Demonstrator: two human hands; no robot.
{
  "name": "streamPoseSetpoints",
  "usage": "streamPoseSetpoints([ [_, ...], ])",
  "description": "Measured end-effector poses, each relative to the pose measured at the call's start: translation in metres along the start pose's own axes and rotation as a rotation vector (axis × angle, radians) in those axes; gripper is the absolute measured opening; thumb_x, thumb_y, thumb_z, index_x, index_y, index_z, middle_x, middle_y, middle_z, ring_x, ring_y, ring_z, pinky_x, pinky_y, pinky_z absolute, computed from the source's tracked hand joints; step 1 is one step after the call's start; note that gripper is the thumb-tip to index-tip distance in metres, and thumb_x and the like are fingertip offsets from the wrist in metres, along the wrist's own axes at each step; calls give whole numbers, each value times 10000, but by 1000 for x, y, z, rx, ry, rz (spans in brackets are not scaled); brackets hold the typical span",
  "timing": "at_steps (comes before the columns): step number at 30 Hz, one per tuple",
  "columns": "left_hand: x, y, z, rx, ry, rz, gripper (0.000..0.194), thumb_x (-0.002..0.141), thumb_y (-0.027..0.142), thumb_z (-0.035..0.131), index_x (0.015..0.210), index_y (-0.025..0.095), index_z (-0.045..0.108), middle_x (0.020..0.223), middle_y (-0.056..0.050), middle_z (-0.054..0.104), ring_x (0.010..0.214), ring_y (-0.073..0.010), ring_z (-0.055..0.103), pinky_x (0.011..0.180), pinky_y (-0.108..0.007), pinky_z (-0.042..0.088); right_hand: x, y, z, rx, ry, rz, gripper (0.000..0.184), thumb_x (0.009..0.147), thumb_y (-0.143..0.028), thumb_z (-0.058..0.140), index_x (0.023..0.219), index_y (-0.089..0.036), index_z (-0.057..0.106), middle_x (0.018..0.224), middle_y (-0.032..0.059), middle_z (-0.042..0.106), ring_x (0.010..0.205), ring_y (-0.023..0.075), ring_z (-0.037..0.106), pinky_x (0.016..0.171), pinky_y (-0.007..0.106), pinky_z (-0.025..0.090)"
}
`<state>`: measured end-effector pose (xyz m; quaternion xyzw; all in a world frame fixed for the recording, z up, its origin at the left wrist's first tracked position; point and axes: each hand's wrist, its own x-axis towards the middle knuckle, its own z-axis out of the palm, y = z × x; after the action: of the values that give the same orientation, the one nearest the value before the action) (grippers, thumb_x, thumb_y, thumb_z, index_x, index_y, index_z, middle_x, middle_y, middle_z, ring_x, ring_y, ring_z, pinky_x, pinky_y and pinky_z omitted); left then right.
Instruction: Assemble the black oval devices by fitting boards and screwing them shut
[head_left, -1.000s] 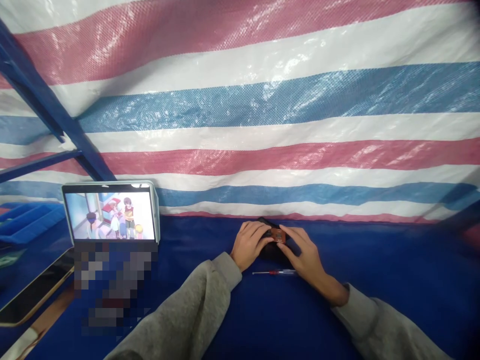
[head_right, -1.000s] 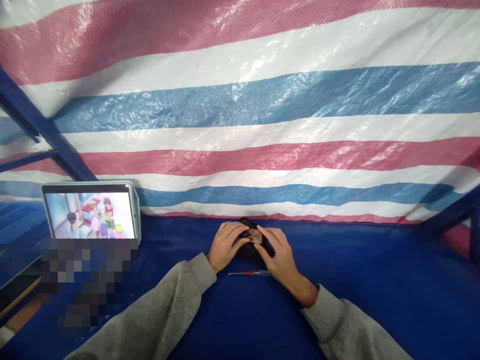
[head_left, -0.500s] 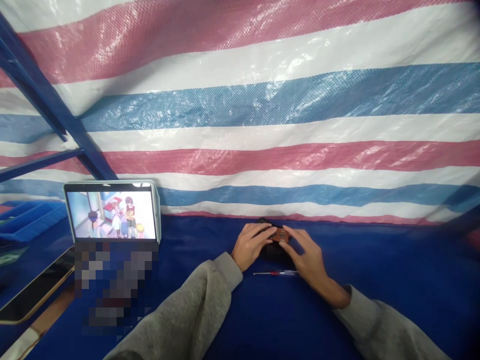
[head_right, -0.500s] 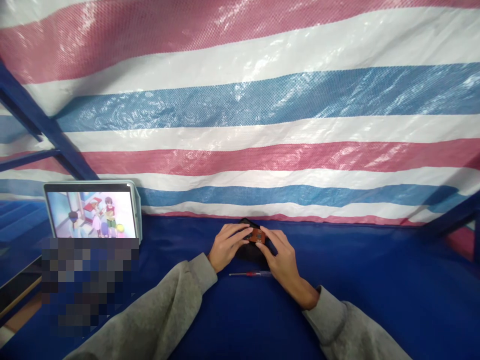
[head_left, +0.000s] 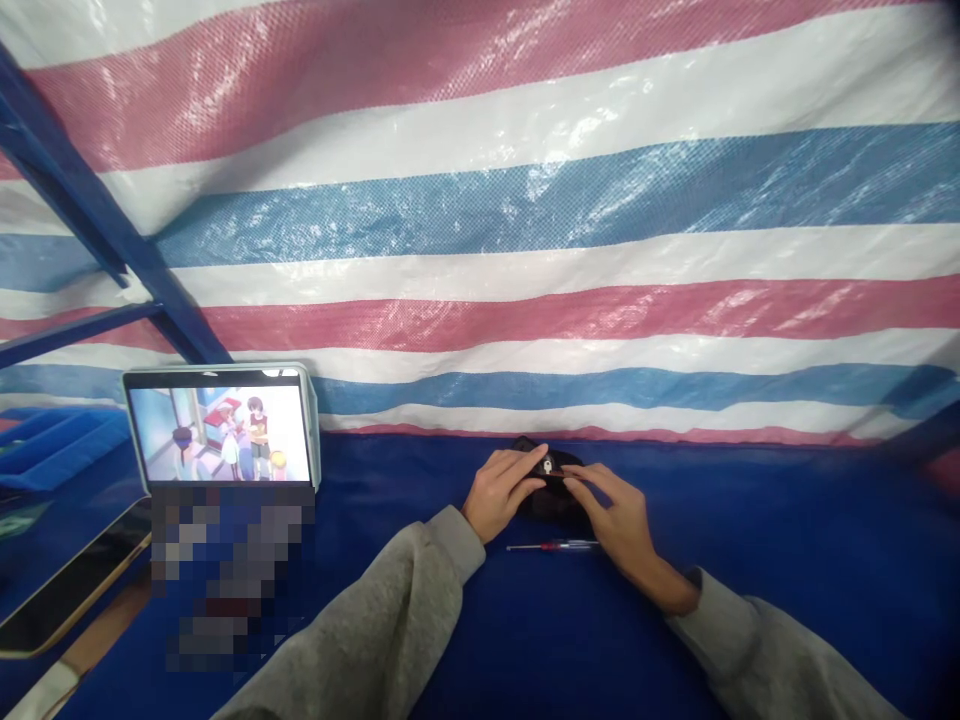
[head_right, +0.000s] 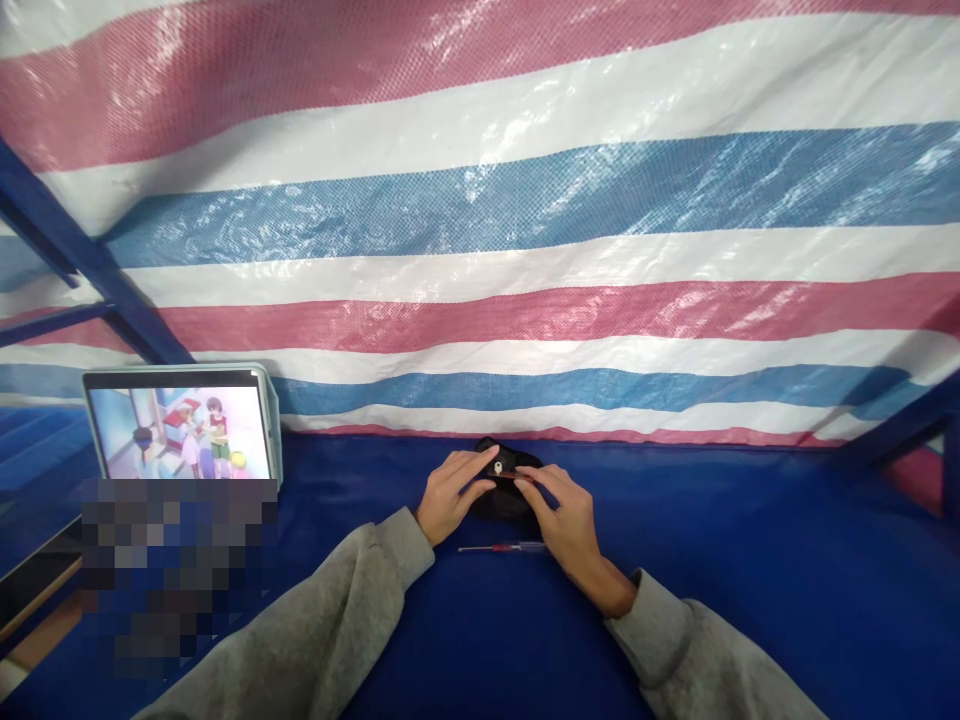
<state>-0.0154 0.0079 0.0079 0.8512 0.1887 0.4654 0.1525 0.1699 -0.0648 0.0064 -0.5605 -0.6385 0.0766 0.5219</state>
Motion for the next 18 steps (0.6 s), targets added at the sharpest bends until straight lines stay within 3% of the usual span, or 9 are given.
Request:
streamPoseSetpoints([
  [5, -1, -1, 3, -5, -1, 8, 430, 956, 312, 532, 1374, 249, 454, 1125, -59, 666, 985, -185, 628, 887, -345, 500, -1, 0, -1, -22, -17, 13, 283, 893, -392, 530, 684, -217, 608, 669, 2, 600, 629, 157, 573, 643, 289, 462],
  [11, -2, -2, 3, 22, 0, -54, 362, 933, 348, 561, 1280, 247, 550, 1148, -67, 644, 1047, -206, 606, 921, -365, 502, 0, -3, -1, -6, -70, 54, 321, 907, -424, 488, 698, -215, 616, 675, 4, 608, 632, 159, 575, 624, 277, 467],
  [14, -3, -2, 3, -7, 11, -56, 343, 928, 339, 572, 1255, 239, 561, 1174, -64, 647, 1092, -210, 598, 962, -373, 487, 0, -2, 0, 5, -29, 52, 266, 893, -429, 508, 892, -211, 662, 764, 22, 649, 715, 180, 610, 707, 303, 502],
  [18, -4, -3, 3, -4, 41, -69, 342, 928, 338, 570, 1251, 225, 559, 1130, -69, 672, 1050, -215, 622, 941, -379, 503, -2, -2, 0, -2, 20, 3, 389, 860, -390, 579, 1198, -197, 583, 796, 11, 633, 743, 174, 617, 765, 322, 520],
])
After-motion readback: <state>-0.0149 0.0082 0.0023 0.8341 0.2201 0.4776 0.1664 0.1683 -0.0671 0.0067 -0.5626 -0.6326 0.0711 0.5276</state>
